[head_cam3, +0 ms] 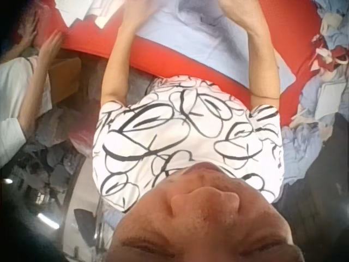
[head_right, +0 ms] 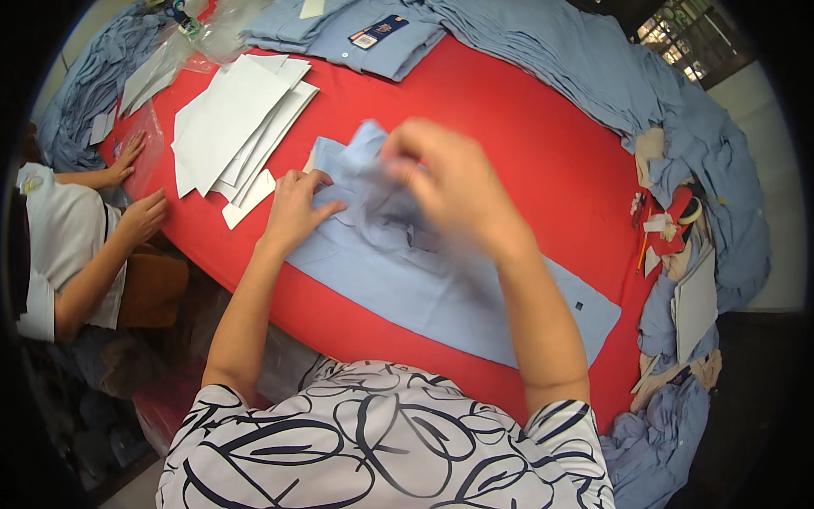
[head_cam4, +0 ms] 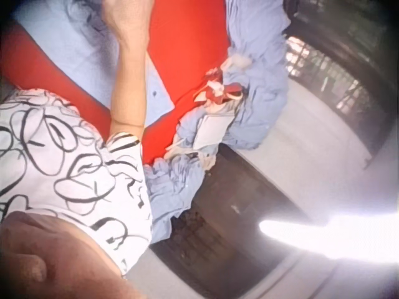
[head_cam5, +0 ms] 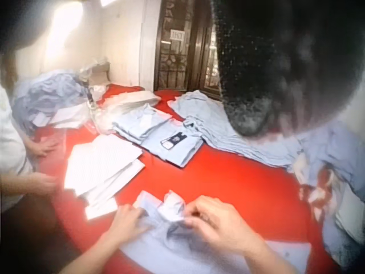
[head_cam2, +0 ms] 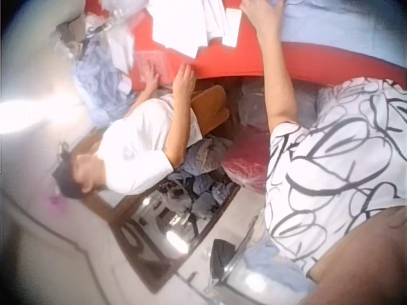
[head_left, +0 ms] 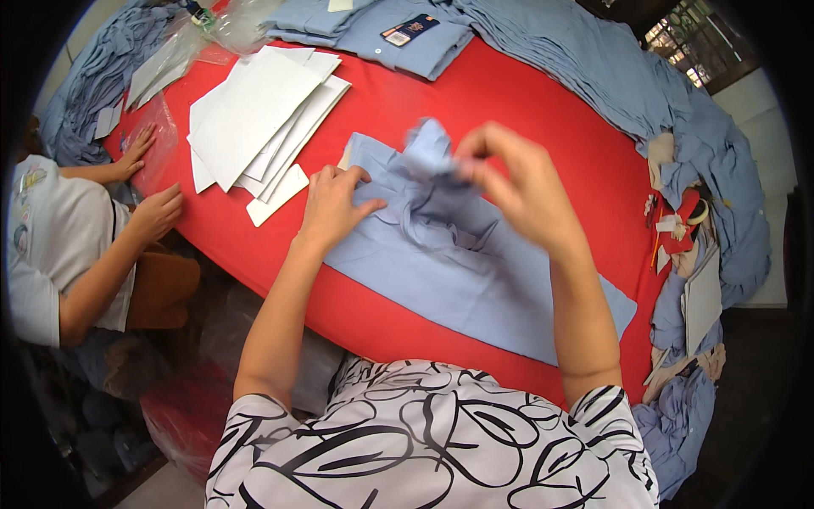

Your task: The person folds light blue collared shirts using a white cardboard guide, one by one, then stacks the folded shirts onto a large pile on a red table.

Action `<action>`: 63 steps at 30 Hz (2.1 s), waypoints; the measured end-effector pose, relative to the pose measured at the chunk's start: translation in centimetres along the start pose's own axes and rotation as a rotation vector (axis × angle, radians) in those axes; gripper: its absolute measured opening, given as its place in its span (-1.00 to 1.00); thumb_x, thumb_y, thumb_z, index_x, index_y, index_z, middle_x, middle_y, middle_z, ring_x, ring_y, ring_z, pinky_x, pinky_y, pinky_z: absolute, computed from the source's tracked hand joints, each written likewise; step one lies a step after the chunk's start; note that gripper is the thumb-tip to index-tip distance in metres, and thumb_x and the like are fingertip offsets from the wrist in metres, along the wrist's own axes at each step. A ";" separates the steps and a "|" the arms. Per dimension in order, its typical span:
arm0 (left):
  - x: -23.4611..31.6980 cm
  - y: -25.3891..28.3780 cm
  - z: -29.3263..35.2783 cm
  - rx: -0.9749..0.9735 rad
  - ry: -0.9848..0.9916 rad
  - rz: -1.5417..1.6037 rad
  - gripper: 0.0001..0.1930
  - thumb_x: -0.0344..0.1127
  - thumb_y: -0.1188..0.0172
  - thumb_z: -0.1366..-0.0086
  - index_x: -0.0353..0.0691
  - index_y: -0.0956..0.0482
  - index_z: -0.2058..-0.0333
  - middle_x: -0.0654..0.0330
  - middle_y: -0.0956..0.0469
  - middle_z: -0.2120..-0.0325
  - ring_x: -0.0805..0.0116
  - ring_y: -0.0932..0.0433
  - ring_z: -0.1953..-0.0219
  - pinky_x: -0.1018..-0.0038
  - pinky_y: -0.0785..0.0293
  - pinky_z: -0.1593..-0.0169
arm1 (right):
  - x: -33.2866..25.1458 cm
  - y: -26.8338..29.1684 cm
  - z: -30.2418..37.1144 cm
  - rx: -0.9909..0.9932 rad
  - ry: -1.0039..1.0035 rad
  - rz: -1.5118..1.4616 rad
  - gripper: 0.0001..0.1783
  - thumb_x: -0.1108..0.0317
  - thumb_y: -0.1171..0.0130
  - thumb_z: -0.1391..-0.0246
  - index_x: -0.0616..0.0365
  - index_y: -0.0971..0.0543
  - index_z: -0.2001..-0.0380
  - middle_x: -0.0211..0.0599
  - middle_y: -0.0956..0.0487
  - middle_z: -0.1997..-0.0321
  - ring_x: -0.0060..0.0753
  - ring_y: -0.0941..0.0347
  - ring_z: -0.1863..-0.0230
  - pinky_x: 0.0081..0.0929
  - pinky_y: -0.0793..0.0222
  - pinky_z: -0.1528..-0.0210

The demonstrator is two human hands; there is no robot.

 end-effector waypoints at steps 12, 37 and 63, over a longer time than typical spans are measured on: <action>-1.6 -1.4 -2.0 0.103 0.025 0.050 -0.91 -0.36 -0.27 -0.17 -0.19 -0.59 0.35 0.16 -0.49 0.50 0.16 -0.43 0.27 0.29 -0.33 0.05 | 4.8 -7.8 16.7 0.107 0.070 0.430 -0.85 0.47 -0.15 -0.04 0.09 -0.63 0.30 -0.16 -0.46 -0.19 0.00 -0.23 -0.34 0.13 0.05 -0.40; 9.5 -7.1 4.1 -0.024 -0.432 -0.178 -0.31 0.10 -0.21 -0.22 -0.07 -0.36 -0.26 0.15 -0.23 -0.34 0.01 -0.08 -0.40 -0.01 0.11 -0.41 | 18.2 11.1 51.1 0.854 -1.243 0.388 -0.65 0.22 -0.39 0.04 0.26 -0.48 0.46 -0.31 -0.50 0.49 -0.45 -0.38 0.47 -0.50 -0.33 0.34; 10.2 -3.0 4.4 0.126 -0.476 0.083 -0.42 -0.05 -0.24 -0.25 -0.12 -0.41 -0.20 0.07 -0.32 -0.25 0.04 -0.21 -0.31 0.06 0.00 -0.37 | 13.0 1.7 32.6 0.816 -1.036 0.459 -0.55 0.06 -0.21 -0.13 0.25 -0.52 0.13 -0.06 -0.51 0.20 -0.03 -0.48 0.14 -0.21 -0.41 0.07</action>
Point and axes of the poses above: each hand's wrist, its own z-axis away from the middle knuckle, its own y-axis out of the back of the hand, x = y × z, the point moved 9 cm from there along -z, towards the middle knuckle
